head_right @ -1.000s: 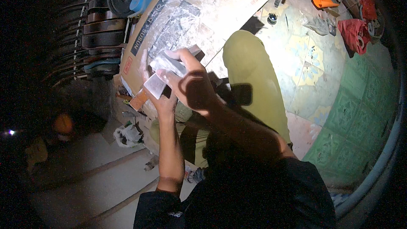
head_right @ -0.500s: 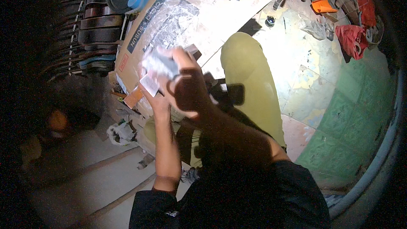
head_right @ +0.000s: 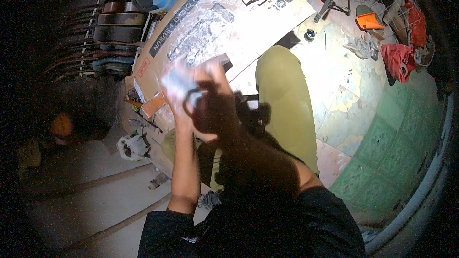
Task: The person sands the wooden neck of a guitar using a small block, turning the piece over and working along the sides.
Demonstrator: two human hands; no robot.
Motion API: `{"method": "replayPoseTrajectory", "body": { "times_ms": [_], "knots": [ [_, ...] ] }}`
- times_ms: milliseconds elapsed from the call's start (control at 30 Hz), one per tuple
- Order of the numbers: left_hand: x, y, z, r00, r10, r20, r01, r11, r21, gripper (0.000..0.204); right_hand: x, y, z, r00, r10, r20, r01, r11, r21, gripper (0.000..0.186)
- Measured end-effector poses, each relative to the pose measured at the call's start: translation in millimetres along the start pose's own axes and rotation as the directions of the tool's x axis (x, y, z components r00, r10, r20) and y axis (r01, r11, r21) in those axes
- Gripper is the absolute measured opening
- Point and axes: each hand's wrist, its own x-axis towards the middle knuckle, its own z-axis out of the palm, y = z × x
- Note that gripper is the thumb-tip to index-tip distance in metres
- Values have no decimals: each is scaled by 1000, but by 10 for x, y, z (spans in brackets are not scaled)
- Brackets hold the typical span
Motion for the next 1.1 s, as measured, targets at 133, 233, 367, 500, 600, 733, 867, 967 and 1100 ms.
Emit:
{"method": "replayPoseTrajectory", "body": {
  "times_ms": [133,233,367,500,600,733,867,967,1100],
  "knots": [
    [76,112,11,966,-258,-23,242,930,-275,41,-2,-246,-122,992,-113,-49,112,994,-15,40],
    [5,27,-21,1000,26,-9,-25,994,107,33,247,-399,-215,997,-6,-71,1,998,-62,40],
    [93,291,6,930,-363,-62,296,837,-460,30,206,-324,-121,987,160,-11,-155,973,170,39],
    [108,325,40,990,-85,-116,57,973,-225,32,294,-315,-180,987,157,20,-158,984,82,41],
    [-11,115,-17,997,6,-75,0,997,80,33,390,-123,-151,999,53,12,-54,993,102,42],
    [4,201,-39,1000,-19,3,19,999,36,34,10,-27,-52,997,72,21,-74,988,132,41],
    [122,201,-84,999,16,32,-19,995,100,32,650,37,-302,930,346,124,-366,853,373,36],
    [158,264,-218,994,-21,110,-2,978,208,34,342,81,-230,935,354,36,-310,762,569,44],
    [162,139,-213,978,-173,120,161,982,100,35,212,-37,-224,924,367,110,-366,762,534,47]
  ]
}}
